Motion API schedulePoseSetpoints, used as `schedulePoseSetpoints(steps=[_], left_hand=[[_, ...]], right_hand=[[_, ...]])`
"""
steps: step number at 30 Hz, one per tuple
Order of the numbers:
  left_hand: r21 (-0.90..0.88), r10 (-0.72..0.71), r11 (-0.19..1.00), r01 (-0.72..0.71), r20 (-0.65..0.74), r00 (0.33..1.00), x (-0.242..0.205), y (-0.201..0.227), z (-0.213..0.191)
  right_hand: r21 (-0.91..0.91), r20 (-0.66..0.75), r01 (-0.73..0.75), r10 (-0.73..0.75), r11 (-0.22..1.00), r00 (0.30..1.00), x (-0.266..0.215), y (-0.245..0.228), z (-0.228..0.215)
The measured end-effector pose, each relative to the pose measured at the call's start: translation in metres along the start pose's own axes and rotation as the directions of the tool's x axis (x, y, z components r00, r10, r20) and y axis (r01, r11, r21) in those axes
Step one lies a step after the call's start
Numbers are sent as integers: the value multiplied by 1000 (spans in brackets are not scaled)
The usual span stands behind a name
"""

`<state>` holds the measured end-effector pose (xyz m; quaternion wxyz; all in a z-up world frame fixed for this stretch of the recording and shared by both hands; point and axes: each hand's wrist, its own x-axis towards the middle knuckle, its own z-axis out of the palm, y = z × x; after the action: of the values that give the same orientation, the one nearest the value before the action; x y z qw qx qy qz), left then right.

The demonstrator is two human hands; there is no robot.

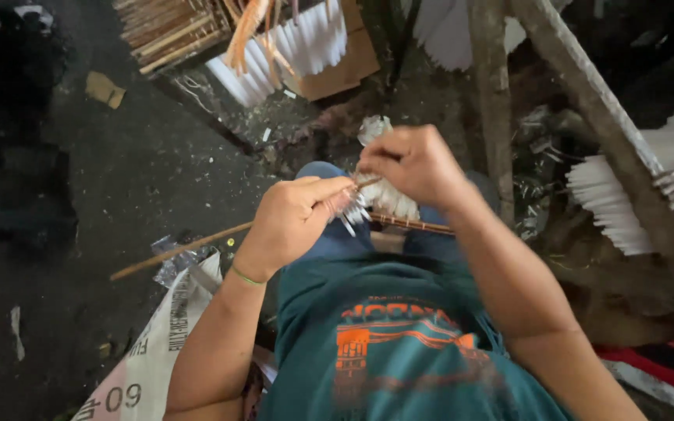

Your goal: Trimming and separating candle wicks from wooden support sticks in a production environment.

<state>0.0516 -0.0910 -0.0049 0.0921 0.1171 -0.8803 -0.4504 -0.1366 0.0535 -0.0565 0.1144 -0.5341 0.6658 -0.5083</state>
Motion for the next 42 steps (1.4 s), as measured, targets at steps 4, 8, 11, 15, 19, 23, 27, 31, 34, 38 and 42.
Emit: schedulePoseSetpoints(steps=[4, 8, 11, 15, 19, 23, 27, 31, 34, 38, 42], left_hand=[[145, 35, 989, -19, -104, 994, -4, -11, -3], [345, 217, 917, -200, -10, 976, -11, -16, 12], [305, 299, 908, -287, 8, 954, -6, -2, 3], [2, 193, 981, -193, -75, 978, -19, -7, -6], [45, 127, 992, -120, -219, 967, -35, -18, 8], [105, 122, 991, -88, -390, 913, -31, -22, 13], [241, 209, 965, -108, -446, 871, -30, -22, 12], [256, 206, 962, -99, -432, 878, -31, -24, 11], [345, 236, 935, -81, -436, 869, -29, -27, 13], [474, 307, 874, -110, -363, 880, -28, -20, 6], [715, 467, 662, -227, -157, 870, -22, 4, -12]], right_hand=[[-397, 174, 257, -202, 881, 964, -41, -15, 35], [-503, 182, 336, -283, 796, 942, -14, -52, 7], [-95, 148, 76, -61, 993, 987, 12, -36, -8], [611, 76, -336, 369, 717, 926, -37, 25, 54], [742, -16, -285, 441, 608, 898, -76, 21, 76], [527, -195, -168, 311, 833, 930, -55, -4, 65], [388, -260, -55, 166, 920, 951, -47, -22, 69], [387, -217, -58, 152, 920, 964, -43, -24, 67], [369, -208, -52, 137, 928, 968, -42, -30, 61], [379, -110, -117, 170, 918, 979, -44, -21, 46], [336, 135, -150, 110, 930, 985, -17, -42, 10]])
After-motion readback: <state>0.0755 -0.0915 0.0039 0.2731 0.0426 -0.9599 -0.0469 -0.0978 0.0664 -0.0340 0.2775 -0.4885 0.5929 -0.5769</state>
